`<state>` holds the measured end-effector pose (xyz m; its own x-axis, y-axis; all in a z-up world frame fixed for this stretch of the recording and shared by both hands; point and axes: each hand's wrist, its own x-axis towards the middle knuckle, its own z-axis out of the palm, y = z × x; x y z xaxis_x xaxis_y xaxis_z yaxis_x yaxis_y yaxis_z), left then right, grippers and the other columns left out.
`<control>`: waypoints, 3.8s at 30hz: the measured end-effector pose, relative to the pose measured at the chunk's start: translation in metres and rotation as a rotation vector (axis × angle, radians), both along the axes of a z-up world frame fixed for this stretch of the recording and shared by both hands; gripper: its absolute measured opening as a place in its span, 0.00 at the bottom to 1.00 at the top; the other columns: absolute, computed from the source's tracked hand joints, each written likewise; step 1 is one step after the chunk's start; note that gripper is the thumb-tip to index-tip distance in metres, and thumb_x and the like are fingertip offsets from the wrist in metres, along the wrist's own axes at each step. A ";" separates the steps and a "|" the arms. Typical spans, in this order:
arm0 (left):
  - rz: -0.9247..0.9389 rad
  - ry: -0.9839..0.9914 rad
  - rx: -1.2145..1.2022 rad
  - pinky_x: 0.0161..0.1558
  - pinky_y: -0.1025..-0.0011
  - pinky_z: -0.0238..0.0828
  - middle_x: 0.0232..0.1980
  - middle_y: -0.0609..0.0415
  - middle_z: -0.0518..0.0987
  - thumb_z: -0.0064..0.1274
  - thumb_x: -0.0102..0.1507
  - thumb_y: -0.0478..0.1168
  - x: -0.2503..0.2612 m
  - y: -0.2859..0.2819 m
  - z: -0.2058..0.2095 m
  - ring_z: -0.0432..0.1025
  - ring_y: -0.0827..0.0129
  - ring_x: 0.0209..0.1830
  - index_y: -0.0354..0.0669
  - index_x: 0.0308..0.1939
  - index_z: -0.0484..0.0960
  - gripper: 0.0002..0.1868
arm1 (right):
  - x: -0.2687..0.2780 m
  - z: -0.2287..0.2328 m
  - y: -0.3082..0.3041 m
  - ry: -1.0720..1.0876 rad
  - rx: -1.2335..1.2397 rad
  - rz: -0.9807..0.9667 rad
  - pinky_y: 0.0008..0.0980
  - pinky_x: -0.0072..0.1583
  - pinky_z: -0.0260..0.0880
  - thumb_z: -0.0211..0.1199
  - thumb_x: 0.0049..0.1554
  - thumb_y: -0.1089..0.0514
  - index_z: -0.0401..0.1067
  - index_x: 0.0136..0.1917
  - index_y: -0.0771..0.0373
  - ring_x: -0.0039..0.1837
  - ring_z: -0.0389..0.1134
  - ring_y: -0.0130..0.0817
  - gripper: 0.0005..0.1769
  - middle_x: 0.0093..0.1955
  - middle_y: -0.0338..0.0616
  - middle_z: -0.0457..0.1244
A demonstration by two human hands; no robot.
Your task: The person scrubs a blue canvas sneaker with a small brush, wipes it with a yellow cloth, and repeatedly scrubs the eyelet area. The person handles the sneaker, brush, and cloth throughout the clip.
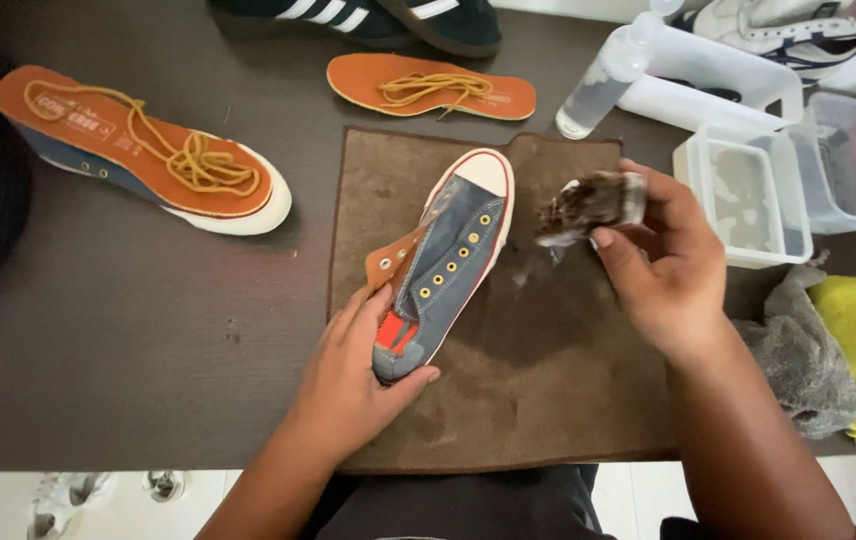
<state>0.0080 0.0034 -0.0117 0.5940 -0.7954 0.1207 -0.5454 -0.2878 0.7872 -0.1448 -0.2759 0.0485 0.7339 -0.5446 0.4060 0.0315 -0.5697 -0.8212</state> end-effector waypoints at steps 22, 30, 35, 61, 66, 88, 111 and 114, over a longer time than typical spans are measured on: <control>-0.020 0.033 0.054 0.69 0.54 0.58 0.74 0.40 0.66 0.71 0.53 0.56 0.001 0.003 -0.003 0.63 0.47 0.72 0.35 0.73 0.63 0.53 | 0.067 -0.010 0.035 0.340 -0.696 0.255 0.68 0.77 0.49 0.73 0.53 0.41 0.74 0.62 0.60 0.82 0.43 0.78 0.30 0.80 0.66 0.47; -0.045 -0.055 -0.050 0.66 0.54 0.63 0.70 0.40 0.69 0.74 0.51 0.52 0.003 0.002 -0.001 0.68 0.45 0.65 0.31 0.70 0.64 0.52 | 0.069 -0.028 0.046 0.408 -0.821 0.120 0.65 0.70 0.58 0.69 0.48 0.23 0.65 0.75 0.61 0.72 0.54 0.69 0.55 0.71 0.71 0.52; -0.042 -0.043 -0.021 0.67 0.53 0.61 0.72 0.39 0.67 0.73 0.52 0.53 0.002 0.003 -0.004 0.66 0.45 0.68 0.32 0.71 0.63 0.52 | 0.070 -0.024 0.039 0.298 -0.883 0.214 0.77 0.71 0.49 0.72 0.47 0.26 0.75 0.62 0.58 0.72 0.54 0.63 0.43 0.66 0.51 0.60; -0.002 -0.029 0.020 0.67 0.56 0.61 0.74 0.43 0.68 0.76 0.49 0.52 0.002 -0.003 -0.006 0.66 0.50 0.70 0.37 0.72 0.64 0.54 | 0.075 -0.015 0.052 0.156 -0.755 0.195 0.76 0.77 0.40 0.76 0.50 0.46 0.76 0.49 0.53 0.61 0.67 0.49 0.18 0.49 0.41 0.66; -0.030 -0.012 0.004 0.66 0.55 0.62 0.72 0.44 0.69 0.73 0.51 0.52 0.001 -0.001 0.004 0.66 0.49 0.70 0.37 0.71 0.64 0.51 | 0.060 -0.017 0.031 0.224 -0.730 0.254 0.65 0.76 0.52 0.81 0.44 0.38 0.74 0.58 0.69 0.67 0.61 0.66 0.40 0.60 0.54 0.62; -0.048 -0.055 -0.019 0.70 0.54 0.59 0.71 0.39 0.70 0.73 0.52 0.53 -0.001 0.001 -0.011 0.63 0.47 0.73 0.33 0.72 0.63 0.52 | 0.066 -0.021 0.026 0.455 -0.806 0.139 0.61 0.70 0.56 0.73 0.44 0.31 0.79 0.58 0.59 0.70 0.56 0.68 0.38 0.58 0.45 0.68; 0.007 -0.040 0.039 0.71 0.53 0.58 0.72 0.42 0.71 0.75 0.49 0.53 -0.003 0.001 -0.013 0.60 0.47 0.77 0.37 0.74 0.64 0.55 | 0.053 -0.025 0.018 0.199 -0.846 0.029 0.63 0.73 0.54 0.74 0.47 0.39 0.76 0.58 0.68 0.65 0.59 0.70 0.35 0.58 0.56 0.64; 0.004 -0.010 0.060 0.71 0.55 0.58 0.73 0.44 0.70 0.75 0.49 0.52 -0.002 -0.002 -0.006 0.59 0.51 0.77 0.38 0.74 0.63 0.56 | 0.045 -0.030 0.041 0.162 -0.694 0.219 0.58 0.74 0.56 0.79 0.42 0.37 0.78 0.59 0.63 0.61 0.66 0.55 0.39 0.58 0.49 0.68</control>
